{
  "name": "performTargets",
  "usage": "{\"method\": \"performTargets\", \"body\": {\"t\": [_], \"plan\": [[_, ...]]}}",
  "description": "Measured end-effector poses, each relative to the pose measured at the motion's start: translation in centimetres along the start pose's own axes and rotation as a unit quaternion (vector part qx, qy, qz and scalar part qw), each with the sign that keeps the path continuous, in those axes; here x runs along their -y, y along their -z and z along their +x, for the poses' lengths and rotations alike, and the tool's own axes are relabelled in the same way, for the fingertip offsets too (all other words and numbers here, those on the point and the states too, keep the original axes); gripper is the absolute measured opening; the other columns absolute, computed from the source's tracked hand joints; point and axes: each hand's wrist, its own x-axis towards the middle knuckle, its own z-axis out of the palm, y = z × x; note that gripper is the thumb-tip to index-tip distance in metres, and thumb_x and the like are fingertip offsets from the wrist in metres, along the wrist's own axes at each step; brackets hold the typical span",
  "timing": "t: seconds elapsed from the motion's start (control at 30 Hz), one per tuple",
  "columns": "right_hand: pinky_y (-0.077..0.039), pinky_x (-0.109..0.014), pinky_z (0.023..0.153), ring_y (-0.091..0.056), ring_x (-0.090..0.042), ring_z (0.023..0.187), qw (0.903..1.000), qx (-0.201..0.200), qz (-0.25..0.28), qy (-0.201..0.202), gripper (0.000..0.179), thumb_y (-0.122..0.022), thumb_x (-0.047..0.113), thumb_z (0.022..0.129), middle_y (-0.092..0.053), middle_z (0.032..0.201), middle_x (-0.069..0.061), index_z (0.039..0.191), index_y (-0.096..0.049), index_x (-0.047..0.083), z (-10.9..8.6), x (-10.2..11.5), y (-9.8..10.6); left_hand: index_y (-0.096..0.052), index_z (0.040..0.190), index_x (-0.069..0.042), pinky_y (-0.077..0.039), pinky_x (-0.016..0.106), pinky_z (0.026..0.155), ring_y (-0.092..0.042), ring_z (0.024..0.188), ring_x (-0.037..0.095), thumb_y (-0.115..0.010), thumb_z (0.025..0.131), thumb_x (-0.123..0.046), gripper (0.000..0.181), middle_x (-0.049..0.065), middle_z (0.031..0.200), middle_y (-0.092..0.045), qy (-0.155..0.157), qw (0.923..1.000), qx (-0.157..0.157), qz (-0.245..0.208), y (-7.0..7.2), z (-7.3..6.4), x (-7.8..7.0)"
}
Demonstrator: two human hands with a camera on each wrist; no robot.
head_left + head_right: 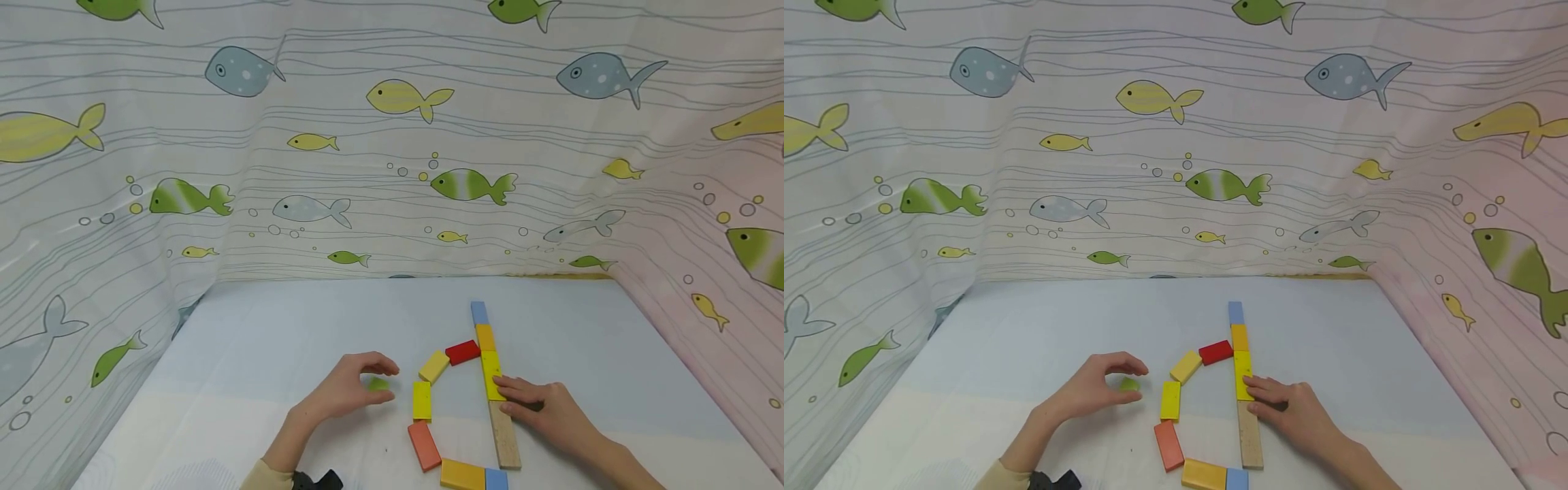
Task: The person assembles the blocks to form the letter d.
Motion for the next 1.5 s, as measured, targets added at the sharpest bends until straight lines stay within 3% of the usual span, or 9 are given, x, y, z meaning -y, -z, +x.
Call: {"method": "performTargets", "body": {"t": [0.2, 0.47, 1.3, 1.5], "plan": [[-0.051, -0.047, 0.099, -0.058, -0.028, 0.128, 1.0000, -0.001, -0.004, 0.003, 0.048, -0.071, 0.053, 0.086, -0.067, 0.129, 0.009, 0.126, -0.071, 0.026, -0.1, 0.1, 0.1, -0.070, 0.115, -0.014, -0.050, 0.046, 0.103, -0.064, 0.115, 0.022, -0.083, 0.081, -0.018, 0.036, -0.002, 0.113, -0.070, 0.033, 0.9994, -0.004, 0.004, 1.1, -0.3, 1.5], [-0.051, -0.047, 0.098, -0.059, -0.029, 0.126, 0.9999, -0.005, -0.011, 0.007, 0.048, -0.071, 0.052, 0.086, -0.067, 0.129, 0.008, 0.125, -0.071, 0.025, 0.0, 0.1, 0.1, -0.073, 0.108, -0.018, -0.053, 0.036, 0.099, -0.065, 0.105, 0.014, -0.084, 0.081, -0.019, 0.029, -0.008, 0.107, -0.071, 0.047, 0.9988, 0.008, 0.014, 1.3, -0.3, 2.5], [-0.053, -0.044, 0.097, -0.059, -0.026, 0.126, 0.9999, -0.003, -0.004, 0.015, 0.049, -0.071, 0.053, 0.086, -0.068, 0.128, 0.010, 0.126, -0.071, 0.024, 0.0, -0.2, 0.0, -0.072, 0.108, -0.022, -0.053, 0.033, 0.100, -0.064, 0.108, 0.015, -0.083, 0.082, -0.022, 0.028, -0.011, 0.107, -0.069, 0.067, 0.9975, 0.001, 0.020, 1.0, -0.3, 2.6], [-0.053, -0.045, 0.097, -0.060, -0.027, 0.126, 0.9997, -0.005, -0.008, 0.022, 0.049, -0.070, 0.054, 0.086, -0.068, 0.128, 0.010, 0.126, -0.071, 0.025, 0.0, -0.4, 0.0, -0.072, 0.109, -0.022, -0.052, 0.034, 0.100, -0.064, 0.110, 0.016, -0.082, 0.083, -0.017, 0.029, -0.010, 0.109, -0.069, 0.065, 0.9977, 0.005, 0.017, 1.0, -0.4, 2.6]]}}
